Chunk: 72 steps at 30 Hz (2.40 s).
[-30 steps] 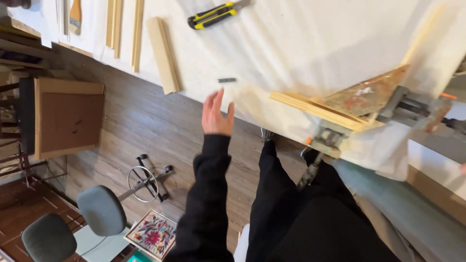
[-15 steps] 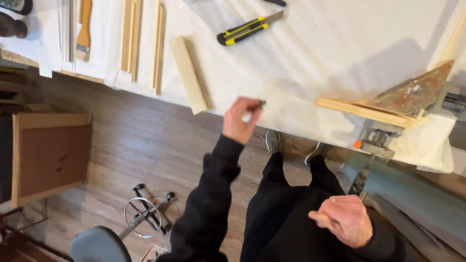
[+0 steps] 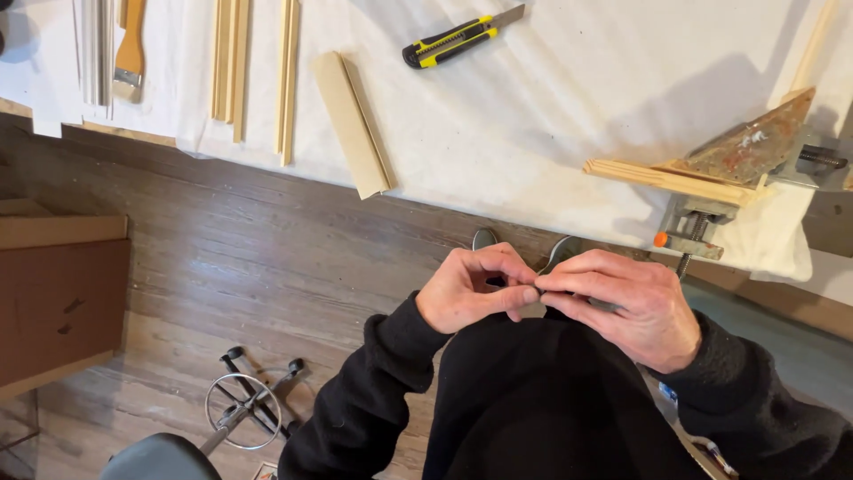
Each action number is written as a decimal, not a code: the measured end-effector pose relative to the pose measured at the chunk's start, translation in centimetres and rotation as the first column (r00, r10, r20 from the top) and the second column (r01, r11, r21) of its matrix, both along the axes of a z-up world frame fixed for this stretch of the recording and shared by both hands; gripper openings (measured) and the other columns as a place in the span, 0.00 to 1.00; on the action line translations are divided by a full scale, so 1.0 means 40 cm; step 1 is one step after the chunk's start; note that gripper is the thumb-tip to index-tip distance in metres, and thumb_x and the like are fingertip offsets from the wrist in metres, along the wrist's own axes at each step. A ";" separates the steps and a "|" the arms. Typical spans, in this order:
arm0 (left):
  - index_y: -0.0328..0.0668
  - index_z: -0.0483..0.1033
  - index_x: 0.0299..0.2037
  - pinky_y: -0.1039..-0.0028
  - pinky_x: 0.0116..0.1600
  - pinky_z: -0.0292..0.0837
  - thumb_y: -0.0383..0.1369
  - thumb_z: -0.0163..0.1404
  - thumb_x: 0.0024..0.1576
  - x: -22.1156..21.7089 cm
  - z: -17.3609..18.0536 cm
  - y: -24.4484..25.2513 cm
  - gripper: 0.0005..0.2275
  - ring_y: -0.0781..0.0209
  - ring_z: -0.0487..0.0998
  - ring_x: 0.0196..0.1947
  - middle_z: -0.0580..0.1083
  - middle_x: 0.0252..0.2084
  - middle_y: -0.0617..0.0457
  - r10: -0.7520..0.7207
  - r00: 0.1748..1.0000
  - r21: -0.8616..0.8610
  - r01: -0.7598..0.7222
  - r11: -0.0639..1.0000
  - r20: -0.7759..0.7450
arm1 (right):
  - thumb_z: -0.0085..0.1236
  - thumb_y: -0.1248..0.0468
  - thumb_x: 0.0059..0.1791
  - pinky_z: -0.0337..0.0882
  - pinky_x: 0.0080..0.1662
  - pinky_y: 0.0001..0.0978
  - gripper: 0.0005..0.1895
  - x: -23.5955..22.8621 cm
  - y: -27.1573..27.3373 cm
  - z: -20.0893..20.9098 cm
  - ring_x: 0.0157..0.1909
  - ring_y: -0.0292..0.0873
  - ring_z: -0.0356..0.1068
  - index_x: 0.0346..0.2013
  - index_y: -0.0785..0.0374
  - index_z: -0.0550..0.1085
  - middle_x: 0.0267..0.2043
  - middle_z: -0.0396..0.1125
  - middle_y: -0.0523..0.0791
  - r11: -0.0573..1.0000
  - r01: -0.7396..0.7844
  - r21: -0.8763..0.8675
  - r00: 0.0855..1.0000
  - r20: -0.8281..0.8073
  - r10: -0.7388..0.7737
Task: The recorder is assembling small wooden frames by gluing the corners and securing them in a miter clamp, then using a hammer and nails.
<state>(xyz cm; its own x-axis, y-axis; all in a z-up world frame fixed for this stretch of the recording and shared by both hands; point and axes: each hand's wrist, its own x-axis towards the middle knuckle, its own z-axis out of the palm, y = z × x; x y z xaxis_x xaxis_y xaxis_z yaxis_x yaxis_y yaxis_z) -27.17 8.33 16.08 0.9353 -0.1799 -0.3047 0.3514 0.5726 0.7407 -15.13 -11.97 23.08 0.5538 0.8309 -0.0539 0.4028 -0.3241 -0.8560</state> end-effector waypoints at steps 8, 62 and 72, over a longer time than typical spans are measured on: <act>0.32 0.81 0.46 0.75 0.41 0.79 0.25 0.59 0.60 0.002 0.012 -0.001 0.07 0.66 0.78 0.37 0.73 0.43 0.51 -0.048 0.999 -0.063 0.048 0.997 -0.003 | 0.69 0.66 0.42 0.77 0.40 0.27 0.14 0.003 -0.010 -0.010 0.39 0.38 0.77 0.42 0.59 0.81 0.41 0.75 0.40 0.999 -0.038 0.037 0.999 0.028 0.037; 0.45 0.80 0.46 0.72 0.43 0.80 0.31 0.57 0.61 0.166 -0.488 0.111 0.06 0.65 0.81 0.37 0.78 0.40 0.55 0.070 0.996 0.903 -0.076 0.422 0.051 | 0.58 0.65 0.52 0.65 0.37 0.25 0.08 -0.077 -0.131 -0.230 0.37 0.37 0.63 0.44 0.62 0.70 0.37 0.62 0.42 0.609 0.787 -0.097 -0.202 -0.974 0.105; 0.43 0.80 0.49 0.67 0.52 0.76 0.27 0.60 0.56 0.170 -0.152 -0.004 0.11 0.55 0.78 0.46 0.78 0.46 0.52 -0.013 0.820 0.808 -0.560 0.181 0.572 | 0.56 0.61 0.53 0.64 0.34 0.22 0.09 -0.068 -0.119 -0.181 0.33 0.33 0.60 0.44 0.60 0.70 0.34 0.62 0.39 0.613 0.778 -0.140 -0.247 -0.965 0.093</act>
